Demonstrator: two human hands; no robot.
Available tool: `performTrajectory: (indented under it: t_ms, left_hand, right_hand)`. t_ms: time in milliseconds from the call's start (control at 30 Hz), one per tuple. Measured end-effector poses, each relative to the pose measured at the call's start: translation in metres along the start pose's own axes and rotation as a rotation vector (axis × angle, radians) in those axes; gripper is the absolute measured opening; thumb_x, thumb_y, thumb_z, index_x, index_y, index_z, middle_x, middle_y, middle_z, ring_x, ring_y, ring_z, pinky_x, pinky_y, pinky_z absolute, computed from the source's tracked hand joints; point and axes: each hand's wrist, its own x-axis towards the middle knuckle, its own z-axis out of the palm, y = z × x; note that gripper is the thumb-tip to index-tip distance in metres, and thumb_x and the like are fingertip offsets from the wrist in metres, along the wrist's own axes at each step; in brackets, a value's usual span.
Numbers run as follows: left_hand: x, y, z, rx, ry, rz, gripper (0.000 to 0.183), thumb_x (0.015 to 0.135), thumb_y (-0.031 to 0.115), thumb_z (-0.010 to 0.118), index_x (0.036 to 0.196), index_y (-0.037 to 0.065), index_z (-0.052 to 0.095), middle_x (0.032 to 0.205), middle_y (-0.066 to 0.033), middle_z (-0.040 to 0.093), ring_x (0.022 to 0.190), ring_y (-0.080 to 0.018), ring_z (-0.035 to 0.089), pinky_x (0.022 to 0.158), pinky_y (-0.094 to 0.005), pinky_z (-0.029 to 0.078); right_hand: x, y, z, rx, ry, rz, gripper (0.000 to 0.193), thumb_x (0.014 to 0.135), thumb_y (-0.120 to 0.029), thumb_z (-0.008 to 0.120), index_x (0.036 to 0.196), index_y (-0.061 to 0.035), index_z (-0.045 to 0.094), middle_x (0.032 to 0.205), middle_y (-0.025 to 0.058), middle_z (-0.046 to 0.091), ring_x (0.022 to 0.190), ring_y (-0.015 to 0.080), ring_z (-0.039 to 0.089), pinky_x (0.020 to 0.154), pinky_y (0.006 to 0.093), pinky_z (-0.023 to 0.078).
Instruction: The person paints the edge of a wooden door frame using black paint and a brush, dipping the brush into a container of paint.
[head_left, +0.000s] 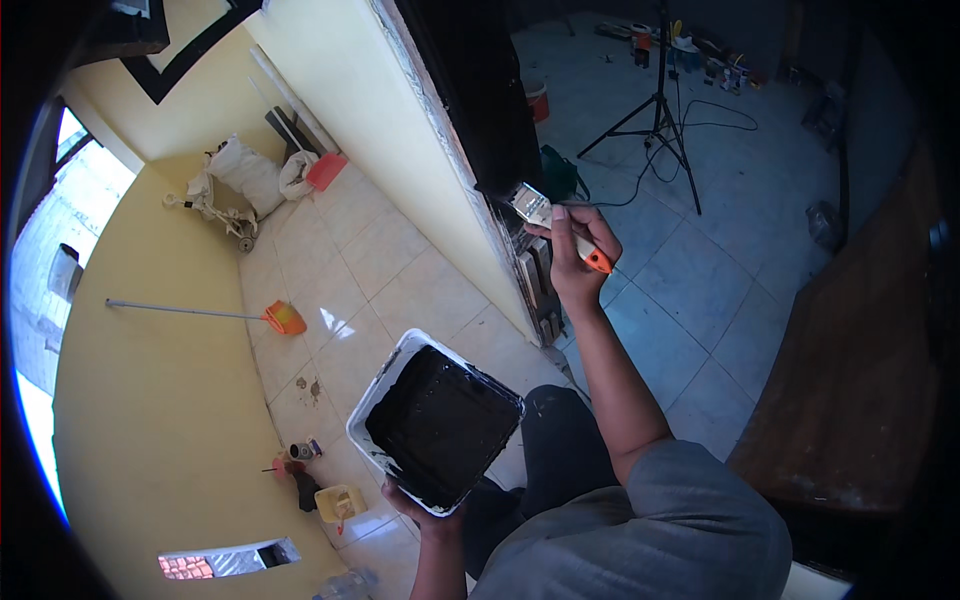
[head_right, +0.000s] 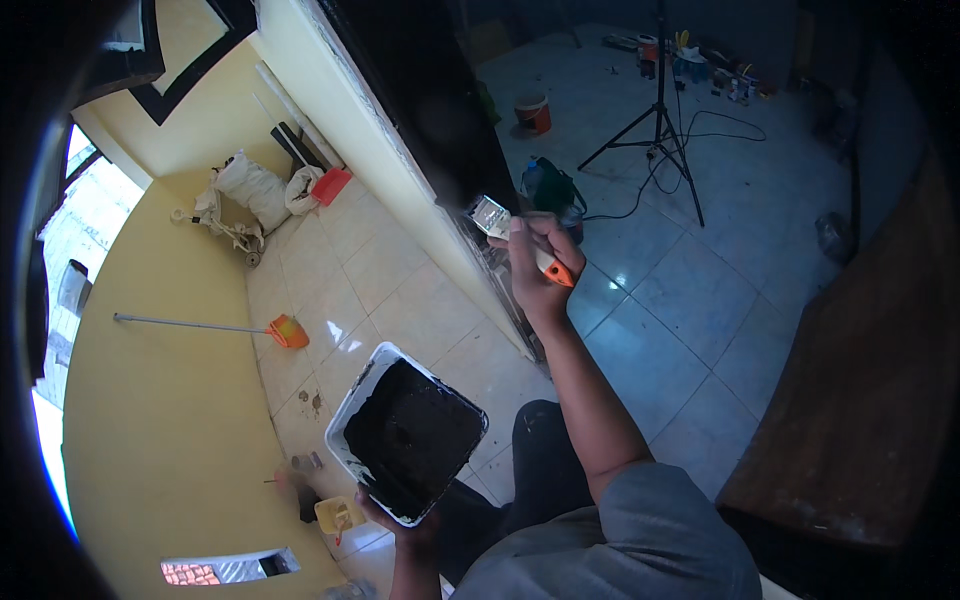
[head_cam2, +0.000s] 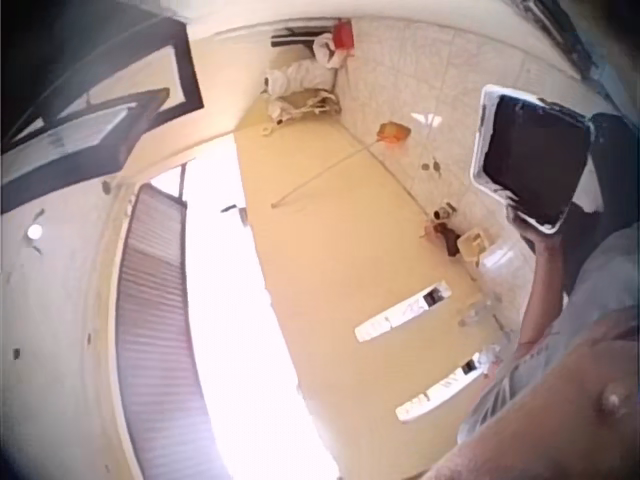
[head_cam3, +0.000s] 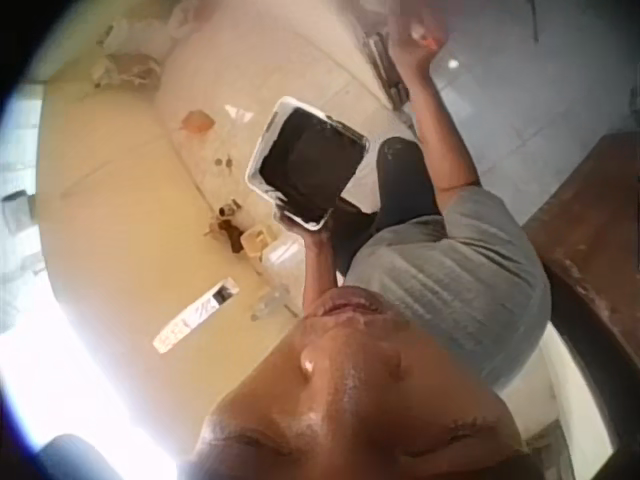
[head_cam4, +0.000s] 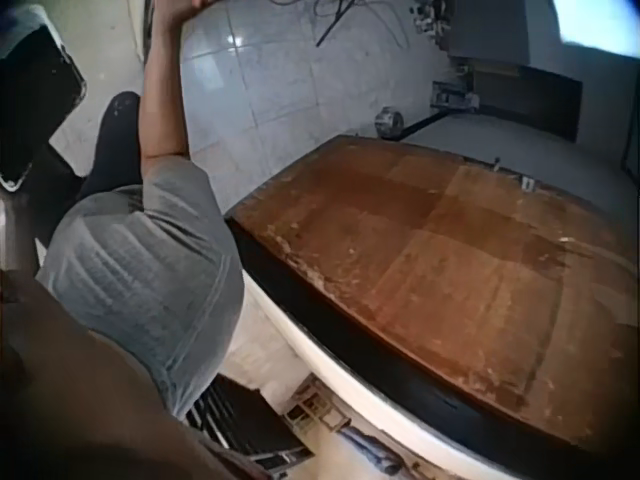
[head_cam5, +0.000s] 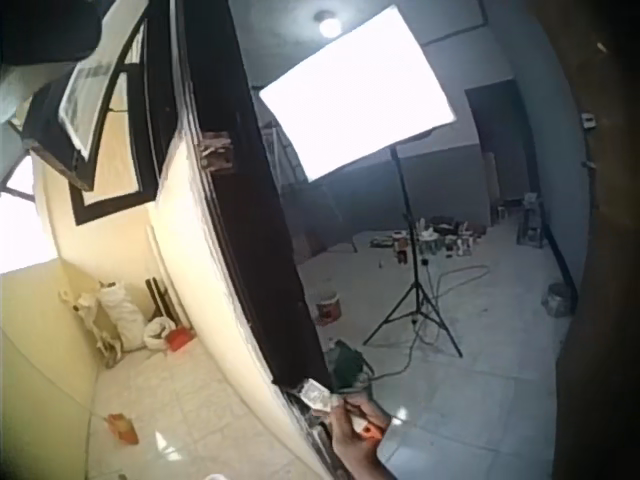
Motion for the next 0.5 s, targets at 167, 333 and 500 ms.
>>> performTrajectory:
  t_ms: [167, 333, 500]
  left_hand:
    - [-0.011, 0.015, -0.007, 0.006, -0.114, 0.014, 0.083, 0.096, 0.068, 0.053, 0.156, 0.012, 0.049, 0.154, -0.0127, 0.058, 0.137, -0.0354, 0.058, 0.115, -0.0535, 0.047]
    - [-0.014, 0.014, -0.001, 0.064, -0.128, 0.099, 0.078, 0.097, 0.064, 0.053, 0.153, 0.01, 0.053, 0.15, -0.0129, 0.061, 0.136, -0.035, 0.059, 0.113, -0.0531, 0.05]
    - [-0.019, 0.009, 0.01, -0.009, -0.064, 0.109, 0.08, 0.093, 0.063, 0.059, 0.152, 0.011, 0.053, 0.148, -0.0132, 0.061, 0.132, -0.0358, 0.061, 0.107, -0.054, 0.054]
  right_hand:
    - [-0.054, -0.003, -0.032, -0.055, 0.182, 0.161, 0.016, 0.103, -0.002, 0.066, 0.089, 0.0053, 0.062, 0.09, 0.011, 0.073, 0.08, 0.0153, 0.076, 0.072, 0.0294, 0.065]
    - [-0.032, -0.015, -0.024, -0.196, 0.227, 0.172, 0.02, 0.103, -0.005, 0.068, 0.086, 0.0042, 0.063, 0.084, 0.0107, 0.072, 0.074, 0.0159, 0.077, 0.068, 0.028, 0.064]
    - [0.036, -0.052, 0.044, -0.073, 0.199, 0.081, 0.022, 0.105, -0.006, 0.065, 0.086, 0.0047, 0.062, 0.081, 0.0118, 0.073, 0.069, 0.0154, 0.076, 0.067, 0.0306, 0.067]
